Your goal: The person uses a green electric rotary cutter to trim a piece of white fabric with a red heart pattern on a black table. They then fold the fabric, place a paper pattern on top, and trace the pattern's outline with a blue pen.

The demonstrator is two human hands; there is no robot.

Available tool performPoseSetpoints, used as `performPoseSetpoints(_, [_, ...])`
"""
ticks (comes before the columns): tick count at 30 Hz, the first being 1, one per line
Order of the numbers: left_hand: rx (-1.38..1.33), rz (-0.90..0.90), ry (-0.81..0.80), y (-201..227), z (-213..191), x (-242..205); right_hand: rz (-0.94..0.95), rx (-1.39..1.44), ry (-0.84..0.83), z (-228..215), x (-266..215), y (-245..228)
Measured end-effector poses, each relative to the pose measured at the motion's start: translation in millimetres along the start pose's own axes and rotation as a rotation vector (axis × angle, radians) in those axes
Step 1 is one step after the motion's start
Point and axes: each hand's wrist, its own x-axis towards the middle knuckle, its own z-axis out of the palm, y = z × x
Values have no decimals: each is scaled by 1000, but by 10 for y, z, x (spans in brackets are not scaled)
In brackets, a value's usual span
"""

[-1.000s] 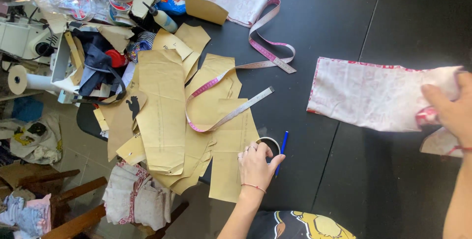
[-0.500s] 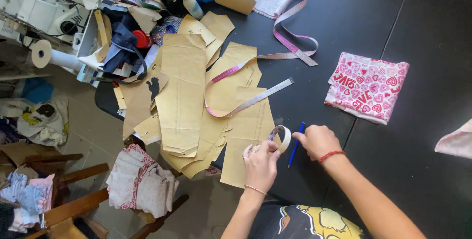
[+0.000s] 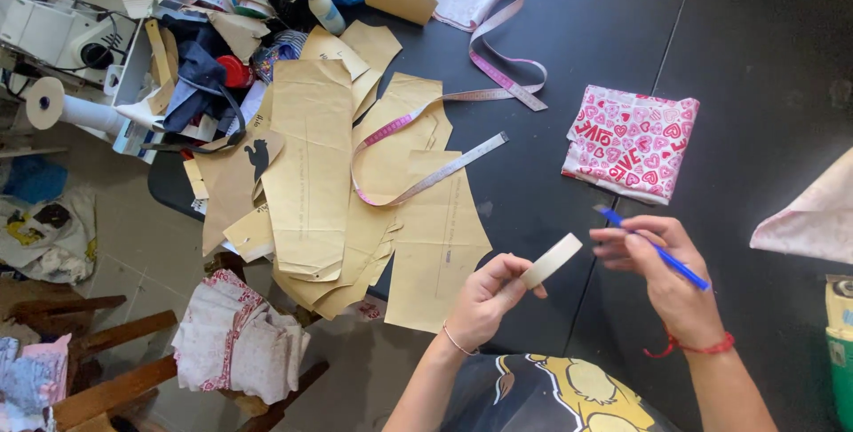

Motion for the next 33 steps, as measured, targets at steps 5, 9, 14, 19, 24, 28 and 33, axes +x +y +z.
performPoseSetpoints(5, [-15, 54, -141, 94, 144, 42, -14, 22, -172, -66, -238, -47])
performPoseSetpoints(9, [-55, 39, -216, 179, 206, 56, -138, -63, -249, -228, -293, 139])
performPoseSetpoints(14, [-173, 103, -210, 150, 261, -1, -138, -66, -284, -254, -396, 256])
performPoseSetpoints(19, [-163, 79, -257, 154, 227, -6, -234, 95, -114, -199, -459, 316])
performPoseSetpoints(24, [346, -111, -239, 430, 340, -22, -533, -481, -324, -176, -496, 42])
performPoseSetpoints(28, [443, -70, -180, 400, 437, -50, -408, 29, -111, -179, -487, -32])
performPoseSetpoints(33, [457, -26, 66, 326, 570, -119, -278, 57, 11, -183, -602, -366])
